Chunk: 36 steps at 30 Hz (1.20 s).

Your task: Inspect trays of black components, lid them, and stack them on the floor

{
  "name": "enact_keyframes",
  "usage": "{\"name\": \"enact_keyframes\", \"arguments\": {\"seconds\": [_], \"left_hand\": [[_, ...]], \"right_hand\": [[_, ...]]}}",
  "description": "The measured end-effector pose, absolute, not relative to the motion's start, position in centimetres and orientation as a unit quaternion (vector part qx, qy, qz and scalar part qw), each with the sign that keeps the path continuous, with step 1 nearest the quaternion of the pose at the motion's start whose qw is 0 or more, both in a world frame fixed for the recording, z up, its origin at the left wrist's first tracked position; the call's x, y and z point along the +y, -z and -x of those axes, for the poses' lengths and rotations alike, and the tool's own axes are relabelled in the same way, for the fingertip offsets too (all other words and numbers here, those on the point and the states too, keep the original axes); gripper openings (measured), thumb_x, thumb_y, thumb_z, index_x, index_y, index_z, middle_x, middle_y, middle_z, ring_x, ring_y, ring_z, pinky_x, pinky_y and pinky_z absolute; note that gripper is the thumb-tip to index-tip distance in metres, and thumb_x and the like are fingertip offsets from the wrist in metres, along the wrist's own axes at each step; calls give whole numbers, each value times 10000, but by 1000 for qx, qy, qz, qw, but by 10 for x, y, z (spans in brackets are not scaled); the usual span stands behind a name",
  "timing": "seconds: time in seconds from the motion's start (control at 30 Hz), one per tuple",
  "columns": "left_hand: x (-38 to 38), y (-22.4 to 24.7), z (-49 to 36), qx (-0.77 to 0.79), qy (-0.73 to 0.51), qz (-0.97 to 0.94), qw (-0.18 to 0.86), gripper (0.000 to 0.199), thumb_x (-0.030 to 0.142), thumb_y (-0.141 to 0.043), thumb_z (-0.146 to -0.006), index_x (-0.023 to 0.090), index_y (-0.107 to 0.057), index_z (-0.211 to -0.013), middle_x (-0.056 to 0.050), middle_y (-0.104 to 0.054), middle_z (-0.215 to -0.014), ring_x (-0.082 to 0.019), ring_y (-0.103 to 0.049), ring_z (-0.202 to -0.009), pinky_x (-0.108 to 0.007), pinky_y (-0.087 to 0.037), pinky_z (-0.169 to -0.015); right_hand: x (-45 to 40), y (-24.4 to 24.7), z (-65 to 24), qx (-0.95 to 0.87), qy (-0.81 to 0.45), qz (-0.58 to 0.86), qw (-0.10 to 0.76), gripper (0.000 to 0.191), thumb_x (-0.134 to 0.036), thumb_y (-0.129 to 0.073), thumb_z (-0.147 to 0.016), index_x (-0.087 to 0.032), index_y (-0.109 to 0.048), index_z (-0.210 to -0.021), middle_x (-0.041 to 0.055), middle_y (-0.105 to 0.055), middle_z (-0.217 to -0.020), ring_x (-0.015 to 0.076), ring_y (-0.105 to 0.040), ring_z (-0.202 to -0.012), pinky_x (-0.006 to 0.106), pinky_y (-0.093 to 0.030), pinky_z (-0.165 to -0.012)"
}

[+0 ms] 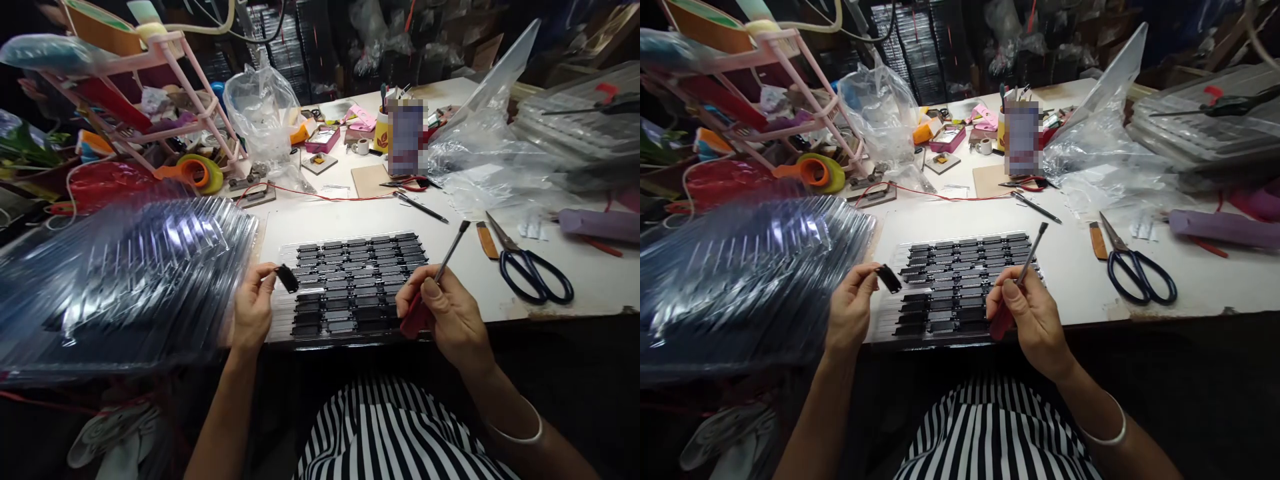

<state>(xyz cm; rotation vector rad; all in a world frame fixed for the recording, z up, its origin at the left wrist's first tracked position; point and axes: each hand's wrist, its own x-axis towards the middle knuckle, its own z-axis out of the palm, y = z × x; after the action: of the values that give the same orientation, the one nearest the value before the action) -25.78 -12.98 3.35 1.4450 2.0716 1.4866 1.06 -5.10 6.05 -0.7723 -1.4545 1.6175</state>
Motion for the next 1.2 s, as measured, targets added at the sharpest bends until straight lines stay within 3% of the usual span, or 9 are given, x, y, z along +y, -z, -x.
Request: {"name": "enact_keyframes", "arguments": {"seconds": [0.17, 0.27, 0.4, 0.5, 0.63, 0.73, 0.83, 1.07, 1.2], "left_hand": [[-149, -30, 276, 586, -697, -201, 360, 152, 344, -578, -824, 204, -519, -812, -117, -679, -1059, -217, -644, -900, -269, -454, -588], [-152, -27, 280, 546, -713, -110, 425, 80, 267, -578, -813, 192, -575, -840, -110, -691, -950, -150, -612, -686, -223, -394, -457], [-152, -26, 280, 531, -724, -103, 428, 201, 251, -555, -814, 166, -643, -973, -87, -668, -872, -104, -552, -624, -200, -409, -476], [-156, -29, 276, 544, -729, -131, 393, 269, 208, -620, -763, 159, -675, -1022, -58, -656, -863, -92, -561, -672, -187, -452, -569], [-170, -28, 260, 620, -689, -230, 296, 371, 247, -680, -758, 228, -661, -1129, -26, -657, -978, -134, -629, -833, -269, -495, -818], [-182, -25, 240, 672, -634, -290, 252, 401, 271, -700, -757, 267, -649, -1155, -19, -659, -1028, -191, -641, -951, -333, -487, -910], [-193, -22, 223, 693, -598, -344, 209, 379, 242, -703, -757, 294, -654, -1129, -18, -666, -1012, -210, -636, -967, -354, -505, -904], [-204, -25, 213, 672, -543, -477, 162, 262, 151, -591, -845, 268, -659, -1069, -23, -648, -1015, -186, -608, -969, -327, -492, -875], [-205, -31, 213, 667, -536, -464, 227, 231, 153, -598, -845, 267, -656, -1037, -12, -622, -1011, -158, -602, -944, -251, -497, -798]], "right_hand": [[-77, -48, 19, -602, -734, 199, 245, 189, -413, -385, -970, -230, -430, -950, -32, -577, -703, 93, -547, -474, 200, -428, -422], [-93, -29, 40, -678, -711, 111, 151, 193, -399, -395, -961, -215, -438, -921, -29, -541, -687, 90, -517, -480, 213, -422, -446], [-87, -10, 61, -776, -591, 76, 207, 151, -351, -457, -930, -206, -461, -889, -29, -510, -664, 85, -473, -478, 230, -423, -494], [-71, -6, 67, -749, -616, 117, 214, 152, -351, -419, -954, -206, -445, -917, -37, -520, -643, 82, -488, -457, 212, -401, -461], [-61, -16, 70, -683, -673, 170, 226, 195, -385, -367, -976, -216, -421, -897, -51, -528, -621, 77, -457, -402, 210, -370, -418], [-70, -27, 73, -720, -629, 174, 236, 170, -324, -398, -967, -210, -469, -864, -20, -550, -675, 99, -495, -509, 238, -419, -514], [-83, -32, 79, -772, -529, 179, 303, 101, -244, -469, -927, -194, -557, -920, 26, -556, -797, 136, -527, -686, 267, -445, -642], [-91, -21, 82, -803, -445, 112, 381, 75, -146, -498, -902, -170, -568, -903, 17, -572, -711, 127, -520, -619, 240, -441, -582], [-89, -20, 76, -831, -378, 43, 406, 157, -45, -441, -868, -154, -540, -920, 41, -589, -712, 142, -528, -637, 252, -450, -592]]}}
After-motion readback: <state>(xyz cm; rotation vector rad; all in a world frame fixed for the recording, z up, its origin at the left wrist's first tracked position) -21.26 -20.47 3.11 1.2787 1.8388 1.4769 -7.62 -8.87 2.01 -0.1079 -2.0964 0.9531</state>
